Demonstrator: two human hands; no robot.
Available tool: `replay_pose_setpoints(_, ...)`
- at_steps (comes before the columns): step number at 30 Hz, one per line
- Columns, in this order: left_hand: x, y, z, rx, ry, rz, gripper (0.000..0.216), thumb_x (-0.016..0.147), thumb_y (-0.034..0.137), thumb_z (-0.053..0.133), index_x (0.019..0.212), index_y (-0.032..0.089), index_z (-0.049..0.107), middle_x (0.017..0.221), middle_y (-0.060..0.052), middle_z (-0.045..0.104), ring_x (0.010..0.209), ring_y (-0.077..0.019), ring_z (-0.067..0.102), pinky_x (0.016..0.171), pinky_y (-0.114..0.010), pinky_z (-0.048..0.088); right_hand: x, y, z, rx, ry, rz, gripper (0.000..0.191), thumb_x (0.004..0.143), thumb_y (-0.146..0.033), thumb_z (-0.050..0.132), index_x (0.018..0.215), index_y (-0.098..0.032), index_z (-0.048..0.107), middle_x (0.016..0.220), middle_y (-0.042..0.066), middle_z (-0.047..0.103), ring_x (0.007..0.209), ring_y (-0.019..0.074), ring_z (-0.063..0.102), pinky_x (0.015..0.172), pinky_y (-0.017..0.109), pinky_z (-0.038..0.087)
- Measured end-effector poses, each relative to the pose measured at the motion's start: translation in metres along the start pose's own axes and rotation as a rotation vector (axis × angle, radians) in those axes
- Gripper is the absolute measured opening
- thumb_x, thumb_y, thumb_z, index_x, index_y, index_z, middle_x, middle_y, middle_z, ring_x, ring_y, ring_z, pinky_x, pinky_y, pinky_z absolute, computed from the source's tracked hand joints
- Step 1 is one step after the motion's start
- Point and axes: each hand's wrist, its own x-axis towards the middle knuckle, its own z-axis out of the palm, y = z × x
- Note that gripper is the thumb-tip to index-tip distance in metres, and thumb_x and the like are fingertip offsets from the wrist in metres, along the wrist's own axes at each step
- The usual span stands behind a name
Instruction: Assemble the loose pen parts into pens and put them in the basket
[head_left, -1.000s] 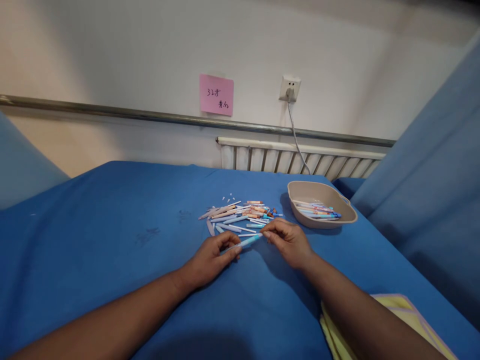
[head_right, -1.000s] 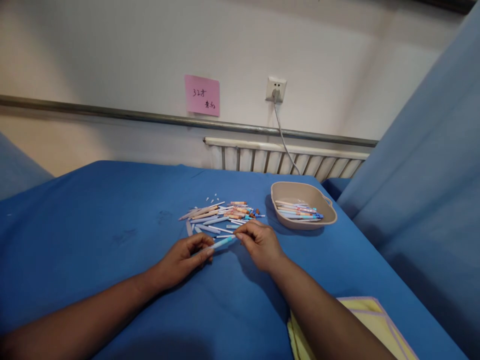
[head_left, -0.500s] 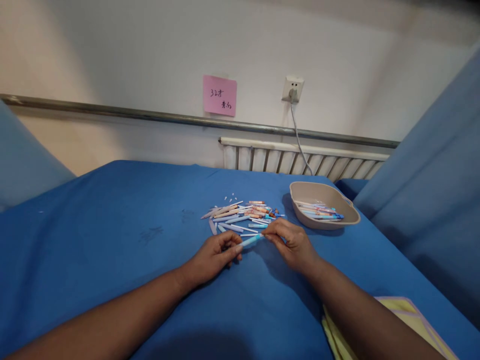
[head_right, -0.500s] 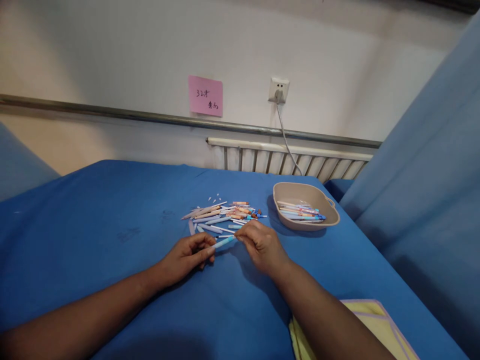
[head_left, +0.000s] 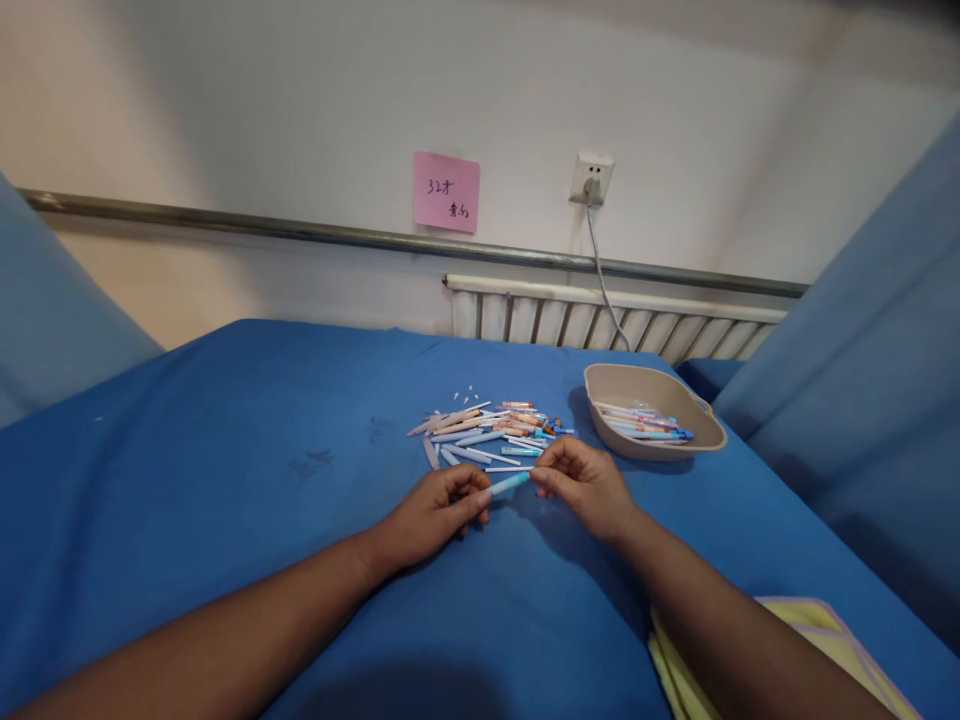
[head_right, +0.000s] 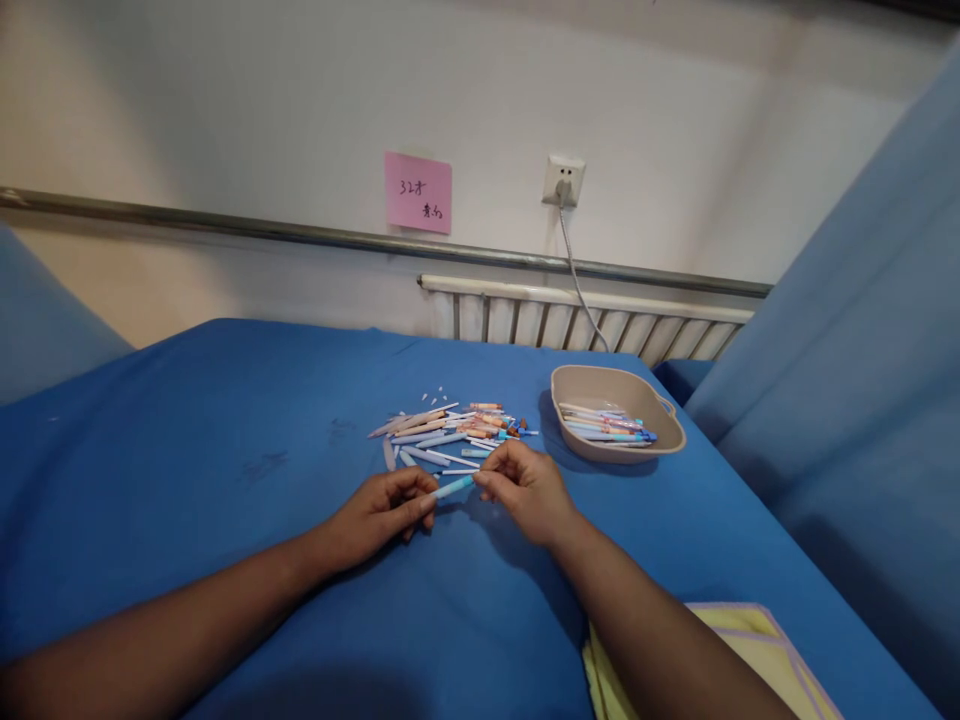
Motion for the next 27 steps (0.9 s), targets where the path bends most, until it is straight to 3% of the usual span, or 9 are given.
replay_pose_setpoints(4, 0.0009, -0.0013, -0.0003, -0.017, -0.002, -0.008, 0.027, 0.081, 0.042, 0.055, 0.086, 0.015, 0.055, 0.068, 0.0, 0.061, 0.053, -0.0077, 0.049, 0.05, -0.019, 0.039, 0.0019, 0.0021, 0.0019, 0.132, 0.002, 0.061, 0.024, 0.075, -0.04, 0.064, 0.069, -0.019, 0.055, 0.055, -0.002, 0.06, 0.051, 0.0112, 0.054, 0.052, 0.023, 0.043)
replay_pose_setpoints(10, 0.001, -0.0033, -0.0009, -0.012, -0.033, -0.016, 0.026, 0.083, 0.041, 0.053, 0.085, 0.015, 0.055, 0.069, 0.001, 0.061, 0.05, -0.0066, 0.045, 0.048, -0.018, 0.036, 0.0014, 0.0021, 0.0028, 0.087, 0.019, 0.055, 0.025, 0.073, -0.04, 0.065, 0.064, -0.019, 0.054, 0.051, -0.003, 0.057, 0.047, 0.0092, 0.048, 0.046, 0.021, 0.037)
replay_pose_setpoints(27, 0.0003, 0.0003, 0.0021, -0.046, -0.096, 0.025, 0.026, 0.087, 0.04, 0.047, 0.085, 0.015, 0.054, 0.075, 0.0, 0.061, 0.055, -0.0076, 0.049, 0.054, -0.021, 0.04, -0.0009, 0.0024, 0.0072, 0.048, 0.06, 0.006, 0.025, 0.077, -0.041, 0.062, 0.066, -0.02, 0.051, 0.052, -0.003, 0.055, 0.049, 0.0106, 0.049, 0.048, 0.022, 0.039)
